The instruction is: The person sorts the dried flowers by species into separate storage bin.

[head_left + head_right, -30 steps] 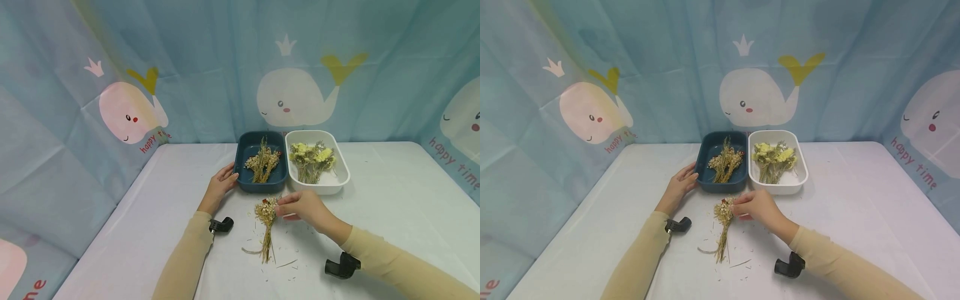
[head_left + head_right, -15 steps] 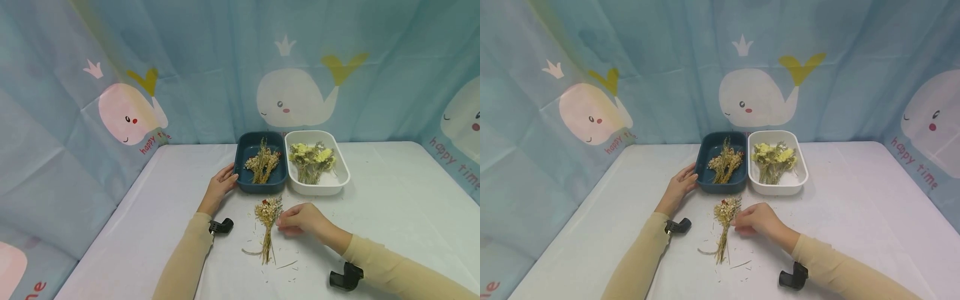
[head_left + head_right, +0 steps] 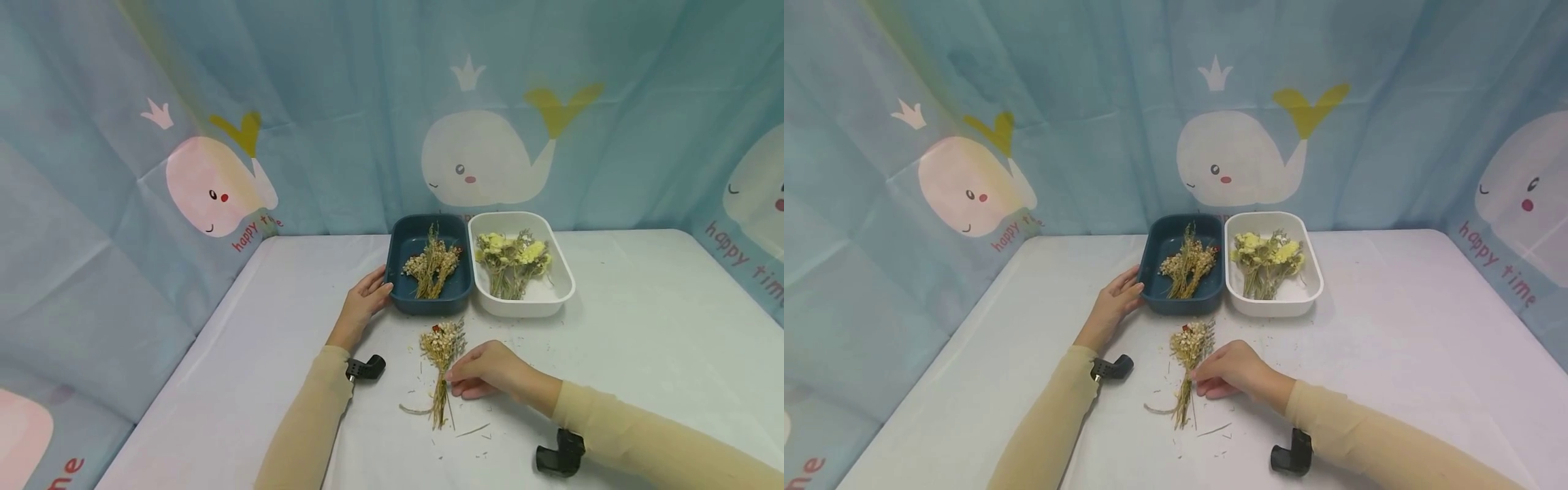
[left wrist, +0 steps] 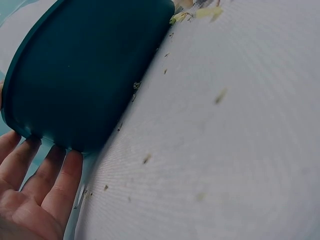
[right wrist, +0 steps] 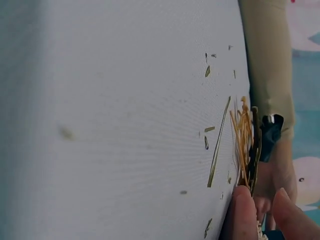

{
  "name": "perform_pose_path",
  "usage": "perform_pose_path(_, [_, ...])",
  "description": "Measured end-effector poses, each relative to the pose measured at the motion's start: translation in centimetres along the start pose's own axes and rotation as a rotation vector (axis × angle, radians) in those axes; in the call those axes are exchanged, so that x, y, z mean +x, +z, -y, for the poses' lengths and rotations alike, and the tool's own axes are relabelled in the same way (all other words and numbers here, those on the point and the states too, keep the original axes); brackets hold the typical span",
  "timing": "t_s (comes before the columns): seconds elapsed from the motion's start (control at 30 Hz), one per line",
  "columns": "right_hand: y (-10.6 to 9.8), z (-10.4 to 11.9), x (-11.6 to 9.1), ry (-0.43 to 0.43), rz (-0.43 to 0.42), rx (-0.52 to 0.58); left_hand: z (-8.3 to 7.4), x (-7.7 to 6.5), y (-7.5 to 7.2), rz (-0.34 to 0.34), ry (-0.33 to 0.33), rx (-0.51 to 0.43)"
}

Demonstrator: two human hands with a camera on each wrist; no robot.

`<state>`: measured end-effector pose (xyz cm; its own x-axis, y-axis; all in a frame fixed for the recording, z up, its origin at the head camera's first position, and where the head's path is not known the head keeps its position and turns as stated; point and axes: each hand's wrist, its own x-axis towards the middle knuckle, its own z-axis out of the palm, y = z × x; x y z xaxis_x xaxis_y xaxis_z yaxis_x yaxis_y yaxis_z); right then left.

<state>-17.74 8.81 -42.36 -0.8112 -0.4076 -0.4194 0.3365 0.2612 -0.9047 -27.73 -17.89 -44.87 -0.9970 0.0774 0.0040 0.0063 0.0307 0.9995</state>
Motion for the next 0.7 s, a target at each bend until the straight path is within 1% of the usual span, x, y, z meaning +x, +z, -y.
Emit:
perform_pose_path(0.13, [0.3, 0.0, 0.2, 0.027, -0.003, 0.016, 0.1, 0.1, 0.0, 0.002, -0.003, -0.007])
perform_pose_path(0.27, [0.5, 0.1, 0.5, 0.049, -0.035, 0.016, 0.0, 0.1, 0.1, 0.018, -0.008, -0.013])
perform_pose_path(0.5, [1.5, 0.5, 1.3, 0.07, -0.156, -0.108, -0.1, 0.1, -0.1, 0.016, -0.003, -0.025])
perform_pose_path(0.6, [1.7, 0.7, 1.7, 0.074, -0.178, -0.152, -0.2, 0.0, -0.1, 0.02, -0.007, -0.026])
perform_pose_path(0.7, [1.8, 0.8, 1.8, 0.056, -0.174, -0.183, -0.1, -0.1, 0.0, 0.016, -0.015, -0.023])
